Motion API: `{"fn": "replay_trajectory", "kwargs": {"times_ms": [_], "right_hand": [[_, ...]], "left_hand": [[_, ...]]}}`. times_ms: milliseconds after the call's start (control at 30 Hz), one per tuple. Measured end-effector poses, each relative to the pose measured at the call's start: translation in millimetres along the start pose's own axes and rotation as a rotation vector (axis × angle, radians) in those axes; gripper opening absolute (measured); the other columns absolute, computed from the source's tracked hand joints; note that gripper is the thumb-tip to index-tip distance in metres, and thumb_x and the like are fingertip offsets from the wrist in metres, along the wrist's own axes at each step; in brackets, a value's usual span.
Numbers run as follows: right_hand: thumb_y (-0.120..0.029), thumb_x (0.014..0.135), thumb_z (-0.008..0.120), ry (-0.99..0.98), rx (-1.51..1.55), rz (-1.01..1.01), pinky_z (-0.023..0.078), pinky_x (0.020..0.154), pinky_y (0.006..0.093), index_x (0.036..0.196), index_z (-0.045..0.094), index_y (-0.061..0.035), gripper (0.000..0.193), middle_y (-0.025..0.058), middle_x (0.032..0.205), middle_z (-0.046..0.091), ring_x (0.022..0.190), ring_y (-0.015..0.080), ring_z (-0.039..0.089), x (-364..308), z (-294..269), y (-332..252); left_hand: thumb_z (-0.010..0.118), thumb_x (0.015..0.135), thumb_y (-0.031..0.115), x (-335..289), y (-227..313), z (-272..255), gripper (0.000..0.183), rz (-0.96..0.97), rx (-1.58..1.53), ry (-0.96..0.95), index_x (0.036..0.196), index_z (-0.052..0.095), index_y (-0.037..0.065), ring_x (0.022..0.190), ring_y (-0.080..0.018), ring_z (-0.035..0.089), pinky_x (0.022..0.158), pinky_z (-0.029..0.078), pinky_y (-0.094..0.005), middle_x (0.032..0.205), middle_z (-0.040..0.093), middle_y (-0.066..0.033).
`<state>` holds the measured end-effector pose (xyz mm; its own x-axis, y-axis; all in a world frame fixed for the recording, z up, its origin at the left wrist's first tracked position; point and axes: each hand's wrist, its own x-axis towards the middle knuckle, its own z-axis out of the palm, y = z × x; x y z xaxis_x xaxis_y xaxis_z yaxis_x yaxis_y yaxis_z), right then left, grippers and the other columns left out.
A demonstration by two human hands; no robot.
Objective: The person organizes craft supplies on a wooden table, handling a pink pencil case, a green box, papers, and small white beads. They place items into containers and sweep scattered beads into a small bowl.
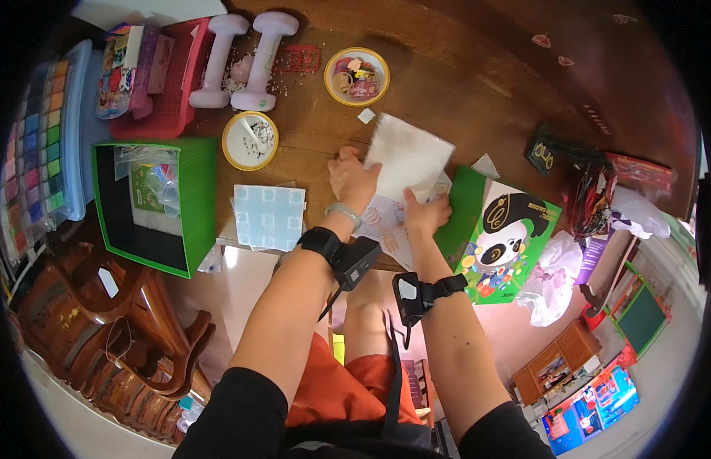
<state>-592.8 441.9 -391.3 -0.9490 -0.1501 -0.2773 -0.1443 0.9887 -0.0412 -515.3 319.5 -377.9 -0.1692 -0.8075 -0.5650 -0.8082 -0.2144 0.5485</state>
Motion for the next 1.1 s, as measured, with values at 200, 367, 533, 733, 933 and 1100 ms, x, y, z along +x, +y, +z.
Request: {"fn": "replay_trajectory", "kwargs": {"times_ms": [200, 367, 533, 733, 933, 1100], "right_hand": [[-0.026, 0.057, 0.077, -0.256, 0.397, 0.088, 0.044, 0.069, 0.0328, 0.097, 0.049, 0.0027, 0.057, 0.0142, 0.086, 0.054, 0.076, 0.0247, 0.053, 3, 10, 29], [-0.016, 0.066, 0.07, -0.457, 0.505, -0.184, 0.042, 0.059, 0.0296, 0.082, 0.053, 0.0, 0.029, 0.0062, 0.073, 0.055, 0.067, 0.0181, 0.052, 12, 32, 62], [0.003, 0.072, 0.058, -0.807, 1.076, 0.032, 0.044, 0.067, 0.0247, 0.091, 0.051, -0.003, 0.021, 0.005, 0.087, 0.059, 0.077, 0.0123, 0.054, -24, -24, 31], [0.001, 0.076, 0.056, -1.243, 1.034, 0.029, 0.045, 0.076, 0.0253, 0.098, 0.053, 0.0001, 0.023, 0.0079, 0.095, 0.06, 0.084, 0.014, 0.057, -69, -98, -13], [-0.006, 0.081, 0.055, -1.322, 0.732, -0.369, 0.043, 0.074, 0.0237, 0.104, 0.052, 0.0009, 0.024, 0.0051, 0.096, 0.058, 0.084, 0.01, 0.053, -128, -150, -91], [0.001, 0.08, 0.049, -1.275, 0.738, -0.669, 0.042, 0.078, 0.0245, 0.109, 0.047, 0.0024, 0.029, 0.0056, 0.1, 0.055, 0.088, 0.0111, 0.052, -178, -172, -165]], "left_hand": [[0.058, 0.072, 0.016, -25, -8, -8, 0.016, 0.057, 0.003, -0.198, 0.075, 0.054, 0.002, 0.088, -0.0345, 0.05, 0.072, 0.041, -0.0396, 0.085, 0.057, -0.0173], [0.052, 0.072, 0.008, -61, -20, -36, 0.02, 0.009, -0.305, -0.137, 0.089, 0.048, -0.001, 0.076, -0.0408, 0.053, 0.068, 0.041, -0.0467, 0.079, 0.057, -0.0214], [0.045, 0.072, 0.004, -89, -53, -69, 0.029, -0.058, -0.375, -0.123, 0.1, 0.048, -0.003, 0.087, -0.0425, 0.051, 0.076, 0.041, -0.0444, 0.09, 0.055, -0.0268], [0.051, 0.071, 0.004, -124, -84, -129, 0.036, -0.081, -0.675, -0.199, 0.106, 0.051, -0.001, 0.089, -0.0162, 0.055, 0.076, 0.044, -0.0296, 0.095, 0.06, -0.0109], [0.054, 0.075, 0.004, -144, -108, -203, 0.029, -0.24, -0.944, -0.246, 0.104, 0.055, 0.0, 0.088, -0.0121, 0.054, 0.076, 0.044, -0.0262, 0.097, 0.06, -0.0058], [0.053, 0.078, 0.002, -143, -116, -251, 0.027, -0.311, -1.361, -0.11, 0.104, 0.054, 0.002, 0.091, -0.0117, 0.053, 0.08, 0.043, -0.0259, 0.1, 0.058, -0.0045]]}}
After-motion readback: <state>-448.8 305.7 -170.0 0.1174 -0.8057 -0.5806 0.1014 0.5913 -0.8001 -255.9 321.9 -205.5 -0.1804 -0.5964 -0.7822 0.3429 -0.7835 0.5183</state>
